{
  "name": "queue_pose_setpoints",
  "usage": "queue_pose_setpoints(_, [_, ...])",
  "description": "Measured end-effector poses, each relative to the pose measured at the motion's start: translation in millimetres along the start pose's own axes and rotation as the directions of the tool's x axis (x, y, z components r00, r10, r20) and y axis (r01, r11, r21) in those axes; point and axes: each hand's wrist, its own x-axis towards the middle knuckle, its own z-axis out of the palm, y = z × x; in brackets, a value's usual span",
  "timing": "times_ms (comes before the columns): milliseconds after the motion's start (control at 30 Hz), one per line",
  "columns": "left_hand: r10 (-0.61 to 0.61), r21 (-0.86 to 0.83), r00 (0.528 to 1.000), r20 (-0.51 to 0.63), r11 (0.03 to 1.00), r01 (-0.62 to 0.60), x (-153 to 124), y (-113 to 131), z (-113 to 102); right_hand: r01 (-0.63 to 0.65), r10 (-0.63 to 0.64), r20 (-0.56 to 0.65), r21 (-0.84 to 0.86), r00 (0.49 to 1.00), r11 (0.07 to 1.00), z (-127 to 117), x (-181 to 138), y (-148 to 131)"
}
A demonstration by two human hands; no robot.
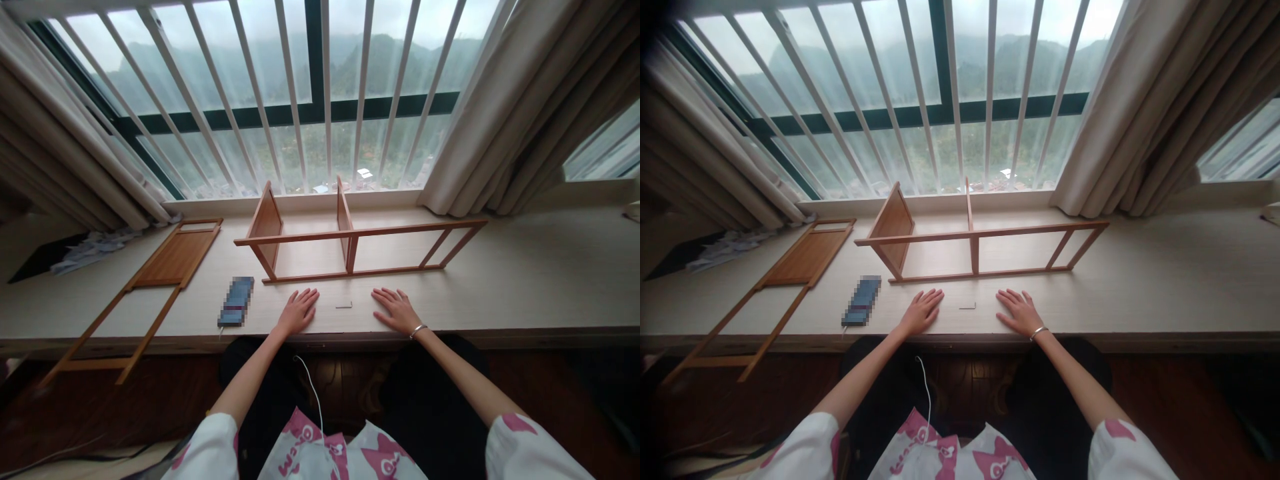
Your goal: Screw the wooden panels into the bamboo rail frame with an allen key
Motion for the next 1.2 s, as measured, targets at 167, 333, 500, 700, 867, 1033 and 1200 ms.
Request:
queue_pose_setpoints(167, [0.005,-0.003,1.000,-0.007,1.000,-0.005,-0.7,0.6,0.8,-0.012,0.012,-0.011,0.005,1.000,1.000,-0.2,-1.4,-1.5])
queue_pose_setpoints(333, [0.003,-0.003,1.000,-0.012,1.000,-0.003,-2.6,2.1,-0.8,-0.011,0.011,-0.007,-0.013,1.000,1.000,-1.4,-2.2,-3.0])
queue_pose_setpoints(500, [0.010,-0.007,1.000,-0.018,1.000,-0.010,-3.9,2.7,-1.0,-0.017,0.017,-0.014,-0.032,1.000,0.999,-1.8,-2.8,-3.9])
queue_pose_setpoints(700, [0.006,0.006,1.000,-0.025,1.000,-0.006,-4.4,1.7,3.0,-0.019,0.019,-0.016,-0.025,1.000,1.000,-4.2,-3.9,-6.4])
queue_pose_setpoints(867, [0.000,-0.002,1.000,-0.024,1.000,-0.001,-6.2,1.9,4.5,-0.028,0.027,-0.019,-0.026,0.999,0.999,-0.7,-4.7,-5.7])
queue_pose_setpoints(1033, [-0.005,0.000,1.000,-0.024,1.000,0.005,-6.8,3.4,3.0,-0.023,0.022,-0.018,-0.031,1.000,0.999,1.2,-5.0,-4.7])
queue_pose_setpoints(1200, [0.002,-0.004,1.000,-0.021,1.000,-0.002,-6.9,3.8,-0.6,-0.026,0.025,-0.018,-0.045,1.000,0.999,-0.9,-4.6,-6.1])
